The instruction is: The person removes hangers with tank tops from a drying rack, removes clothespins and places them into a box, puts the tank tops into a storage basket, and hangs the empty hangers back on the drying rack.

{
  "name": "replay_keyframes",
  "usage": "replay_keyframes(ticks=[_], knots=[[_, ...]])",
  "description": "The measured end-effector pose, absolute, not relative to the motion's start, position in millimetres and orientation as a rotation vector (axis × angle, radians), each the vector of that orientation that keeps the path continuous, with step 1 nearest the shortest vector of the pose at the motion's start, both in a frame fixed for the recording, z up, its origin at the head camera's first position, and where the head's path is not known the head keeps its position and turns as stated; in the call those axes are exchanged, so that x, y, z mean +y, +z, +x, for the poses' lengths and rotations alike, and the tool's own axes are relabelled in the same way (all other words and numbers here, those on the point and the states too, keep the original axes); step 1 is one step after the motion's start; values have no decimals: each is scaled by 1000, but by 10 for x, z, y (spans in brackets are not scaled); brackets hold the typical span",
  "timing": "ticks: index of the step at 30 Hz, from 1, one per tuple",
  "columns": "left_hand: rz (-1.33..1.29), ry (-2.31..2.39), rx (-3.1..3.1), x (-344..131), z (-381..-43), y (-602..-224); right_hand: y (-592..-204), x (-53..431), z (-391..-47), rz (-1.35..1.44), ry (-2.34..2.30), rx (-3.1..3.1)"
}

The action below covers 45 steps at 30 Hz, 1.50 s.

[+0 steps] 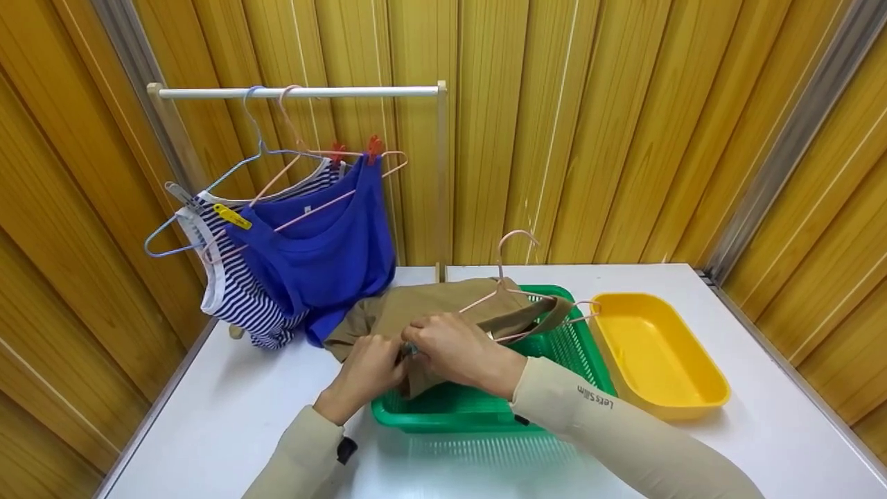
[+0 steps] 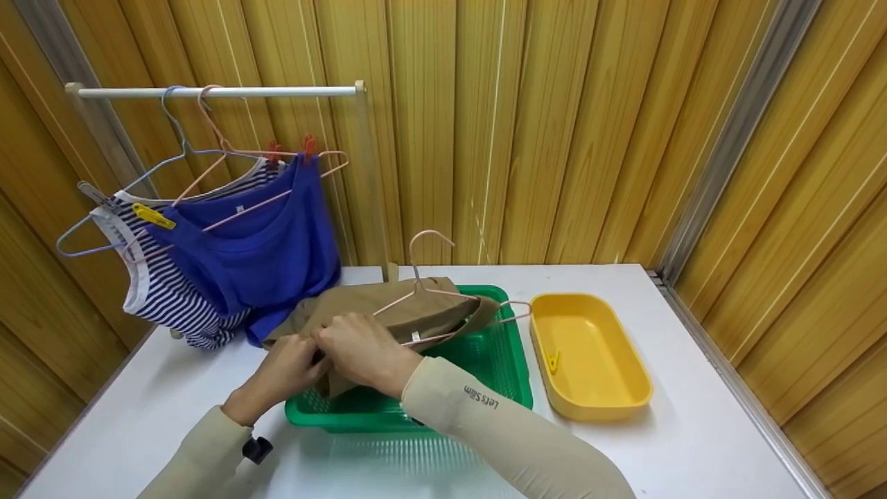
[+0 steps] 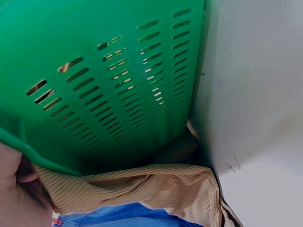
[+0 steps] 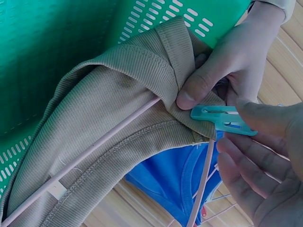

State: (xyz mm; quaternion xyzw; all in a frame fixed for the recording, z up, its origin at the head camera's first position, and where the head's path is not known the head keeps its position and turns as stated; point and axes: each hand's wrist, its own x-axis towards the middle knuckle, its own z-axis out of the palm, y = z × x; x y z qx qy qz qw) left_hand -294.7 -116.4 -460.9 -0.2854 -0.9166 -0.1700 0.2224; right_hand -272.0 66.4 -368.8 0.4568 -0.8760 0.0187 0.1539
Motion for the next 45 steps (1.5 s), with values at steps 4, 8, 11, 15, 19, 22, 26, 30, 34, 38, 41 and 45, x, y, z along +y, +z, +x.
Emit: replay_keyframes(ticks=[4,8,11,15,19,22,26,30,34,38,41,45], knots=[[-791,-459,-2517,-1159,-2955,-4612,-3683,664,-2730,1309,53,-2492],[-802,-428,-2478,-1156,-2955,-4613,-3672,666,-2748,1321,73,-2479],[-811,-421,-2474,-1154,-2953,-4606,-3676,671,-2771,1336,105,-2440],[-808,-458,-2513,-1153,-2951,-4583,-3681,679,-2798,1361,168,-2393],[-800,-497,-2536,-1151,-2955,-4566,-3676,683,-2815,1380,205,-2376],[-804,-495,-2532,-1154,-2956,-4573,-3675,688,-2824,1392,208,-2367],[-807,-463,-2518,-1161,-2959,-4588,-3650,703,-2810,1391,215,-2359],[-812,-450,-2511,-1165,-2969,-4593,-3584,720,-2767,1400,261,-2329],[-817,-460,-2516,-1168,-2972,-4589,-3512,749,-2705,1395,277,-2311],[-814,-461,-2511,-1172,-2970,-4598,-3472,821,-2660,1354,282,-2331],[-821,-452,-2499,-1174,-2964,-4613,-3449,906,-2640,1307,312,-2346],[-826,-460,-2500,-1178,-2951,-4623,-3400,1050,-2612,1228,317,-2328]])
